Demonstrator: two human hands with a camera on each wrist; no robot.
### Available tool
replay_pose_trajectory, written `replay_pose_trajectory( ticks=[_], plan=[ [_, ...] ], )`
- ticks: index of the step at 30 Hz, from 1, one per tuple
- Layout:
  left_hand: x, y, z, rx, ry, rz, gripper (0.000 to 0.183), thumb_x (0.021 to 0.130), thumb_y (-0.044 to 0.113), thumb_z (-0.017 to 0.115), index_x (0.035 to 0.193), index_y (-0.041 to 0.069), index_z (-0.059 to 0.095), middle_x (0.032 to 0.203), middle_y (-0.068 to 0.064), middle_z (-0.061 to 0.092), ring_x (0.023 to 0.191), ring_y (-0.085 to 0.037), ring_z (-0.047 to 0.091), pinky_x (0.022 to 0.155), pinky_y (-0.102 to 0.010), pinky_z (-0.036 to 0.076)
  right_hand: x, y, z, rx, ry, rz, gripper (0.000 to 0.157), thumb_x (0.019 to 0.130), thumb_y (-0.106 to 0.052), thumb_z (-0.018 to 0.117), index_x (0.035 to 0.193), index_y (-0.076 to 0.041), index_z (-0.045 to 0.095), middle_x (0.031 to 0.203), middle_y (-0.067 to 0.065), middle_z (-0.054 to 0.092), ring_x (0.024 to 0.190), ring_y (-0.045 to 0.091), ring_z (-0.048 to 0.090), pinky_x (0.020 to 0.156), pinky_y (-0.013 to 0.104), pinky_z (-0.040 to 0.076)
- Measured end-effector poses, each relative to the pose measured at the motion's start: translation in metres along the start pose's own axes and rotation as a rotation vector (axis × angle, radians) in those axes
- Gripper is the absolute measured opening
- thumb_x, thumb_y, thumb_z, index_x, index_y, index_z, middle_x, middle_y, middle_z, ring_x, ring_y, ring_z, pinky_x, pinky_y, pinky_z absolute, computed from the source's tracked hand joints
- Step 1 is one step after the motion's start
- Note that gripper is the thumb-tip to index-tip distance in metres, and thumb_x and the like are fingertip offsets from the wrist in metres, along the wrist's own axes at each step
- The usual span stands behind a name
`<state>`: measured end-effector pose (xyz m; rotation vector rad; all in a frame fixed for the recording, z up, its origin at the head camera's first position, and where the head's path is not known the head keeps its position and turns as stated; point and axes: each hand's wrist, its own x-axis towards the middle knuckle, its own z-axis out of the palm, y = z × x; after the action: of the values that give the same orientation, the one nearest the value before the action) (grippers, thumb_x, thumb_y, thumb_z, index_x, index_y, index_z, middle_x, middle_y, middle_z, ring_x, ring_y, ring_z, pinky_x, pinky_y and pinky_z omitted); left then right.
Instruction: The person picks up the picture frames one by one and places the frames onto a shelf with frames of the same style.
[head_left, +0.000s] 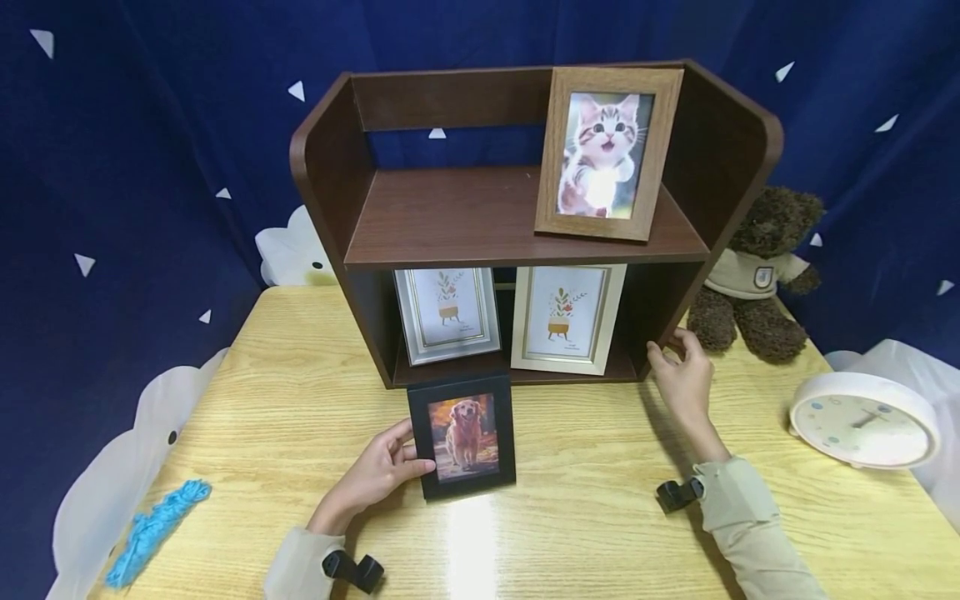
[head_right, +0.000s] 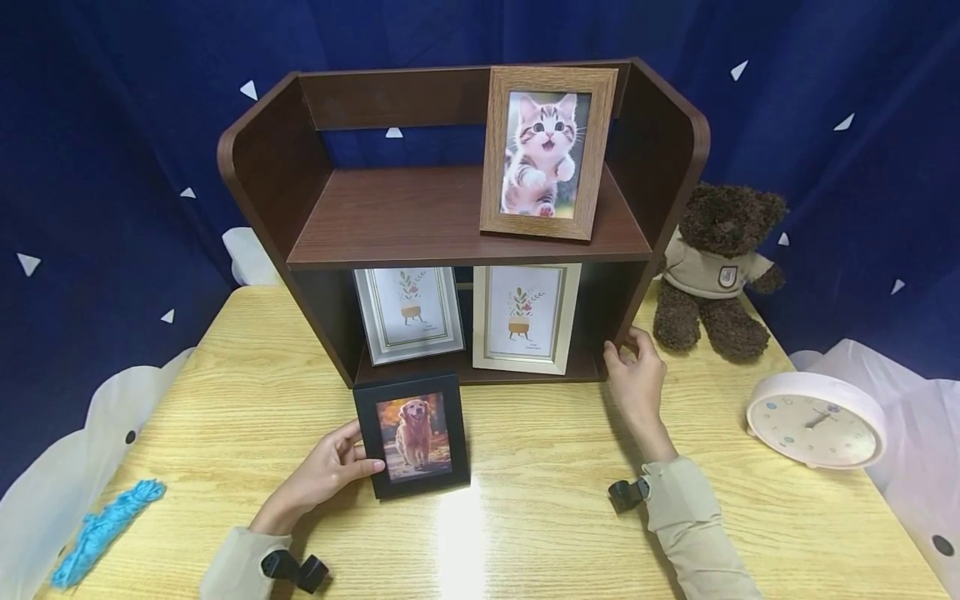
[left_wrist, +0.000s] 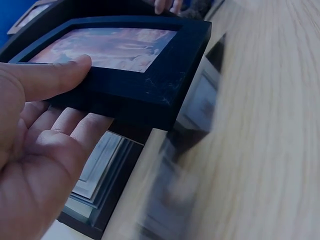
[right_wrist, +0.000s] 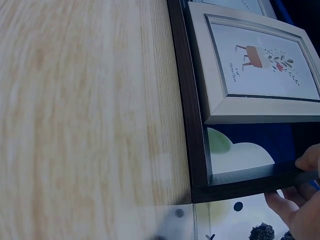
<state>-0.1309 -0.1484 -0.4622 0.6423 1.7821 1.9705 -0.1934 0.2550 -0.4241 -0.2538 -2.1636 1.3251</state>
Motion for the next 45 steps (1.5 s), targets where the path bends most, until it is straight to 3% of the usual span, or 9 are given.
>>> replay_pose_trajectory(
  ticks=[8,12,18,23,27,31,37,38,45],
  plan=[
    [0.000,0.011,0.004,0.044,0.023,-0.050,0.073,0.088,-0.001,0.062,0.145,-0.011,0.017,0.149,-0.032,0.022,0.123,-0.036,0.049,0.097,-0.031,0.048,0.006,0.020,0.003,0.001,0.009,0.003,0.027,0.086,0.000,0.063,0.112,0.008,0.059,0.107,0.024,0.064,0.098,0.023,0.063,0.075,0.003,0.048],
    [0.000,0.022,0.006,0.046,0.044,-0.075,0.075,0.087,0.000,0.064,0.147,-0.008,0.019,0.149,-0.028,0.026,0.123,-0.035,0.050,0.097,-0.031,0.049,0.005,0.019,0.002,-0.008,0.006,0.000,0.027,0.087,-0.001,0.063,0.112,0.008,0.059,0.107,0.023,0.064,0.096,0.017,0.064,0.075,0.002,0.047],
    [0.000,0.035,0.005,0.119,0.026,0.021,0.071,0.085,-0.003,0.064,0.144,-0.011,0.025,0.136,-0.034,0.042,0.111,-0.017,0.061,0.079,-0.025,0.057,0.002,0.002,-0.002,0.023,-0.008,-0.008,0.027,0.086,0.003,0.061,0.111,0.014,0.057,0.106,0.030,0.062,0.093,0.013,0.061,0.074,0.002,0.047],
    [0.001,0.044,0.003,0.159,0.016,0.088,0.065,0.085,-0.006,0.063,0.141,-0.014,0.029,0.134,-0.036,0.041,0.108,-0.012,0.062,0.076,-0.023,0.057,0.005,0.012,0.001,0.021,-0.004,-0.004,0.028,0.086,0.001,0.062,0.112,0.012,0.057,0.107,0.028,0.063,0.090,0.001,0.058,0.075,0.002,0.047],
    [0.002,0.051,0.002,0.213,0.036,0.134,0.062,0.084,-0.004,0.065,0.137,-0.015,0.034,0.131,-0.034,0.046,0.106,-0.012,0.063,0.070,-0.022,0.058,0.007,0.021,0.003,0.002,0.007,-0.009,0.028,0.086,0.000,0.063,0.113,0.009,0.059,0.108,0.026,0.064,0.094,0.015,0.063,0.074,0.002,0.047],
    [0.006,0.046,-0.005,0.205,0.006,0.214,0.061,0.086,0.002,0.066,0.139,-0.010,0.037,0.132,-0.022,0.053,0.107,-0.015,0.063,0.062,-0.019,0.053,0.007,0.021,0.003,0.001,0.005,-0.011,0.028,0.086,0.000,0.063,0.112,0.009,0.058,0.107,0.026,0.064,0.095,0.021,0.064,0.073,0.001,0.047],
    [0.009,0.056,-0.007,0.131,-0.041,0.262,0.062,0.088,0.000,0.064,0.141,-0.008,0.034,0.134,-0.004,0.054,0.108,-0.019,0.063,0.077,-0.023,0.056,0.000,-0.004,-0.003,0.049,-0.018,-0.014,0.027,0.085,0.005,0.060,0.110,0.015,0.056,0.106,0.032,0.061,0.083,-0.013,0.053,0.073,0.002,0.047],
    [0.007,0.069,-0.002,0.127,-0.027,0.236,0.062,0.087,-0.003,0.063,0.140,-0.011,0.033,0.133,-0.002,0.055,0.106,-0.018,0.064,0.080,-0.025,0.057,-0.001,-0.008,-0.004,0.051,-0.019,-0.018,0.027,0.085,0.006,0.060,0.109,0.016,0.056,0.105,0.034,0.061,0.083,-0.012,0.054,0.074,0.002,0.047],
    [0.006,0.086,-0.003,0.122,-0.011,0.226,0.061,0.086,-0.009,0.061,0.139,-0.015,0.030,0.127,0.010,0.058,0.105,-0.015,0.064,0.084,-0.029,0.056,-0.006,-0.019,-0.004,0.013,-0.007,-0.022,0.025,0.084,0.007,0.060,0.107,0.016,0.057,0.102,0.033,0.062,0.090,0.010,0.065,0.074,0.003,0.048]
  ],
)
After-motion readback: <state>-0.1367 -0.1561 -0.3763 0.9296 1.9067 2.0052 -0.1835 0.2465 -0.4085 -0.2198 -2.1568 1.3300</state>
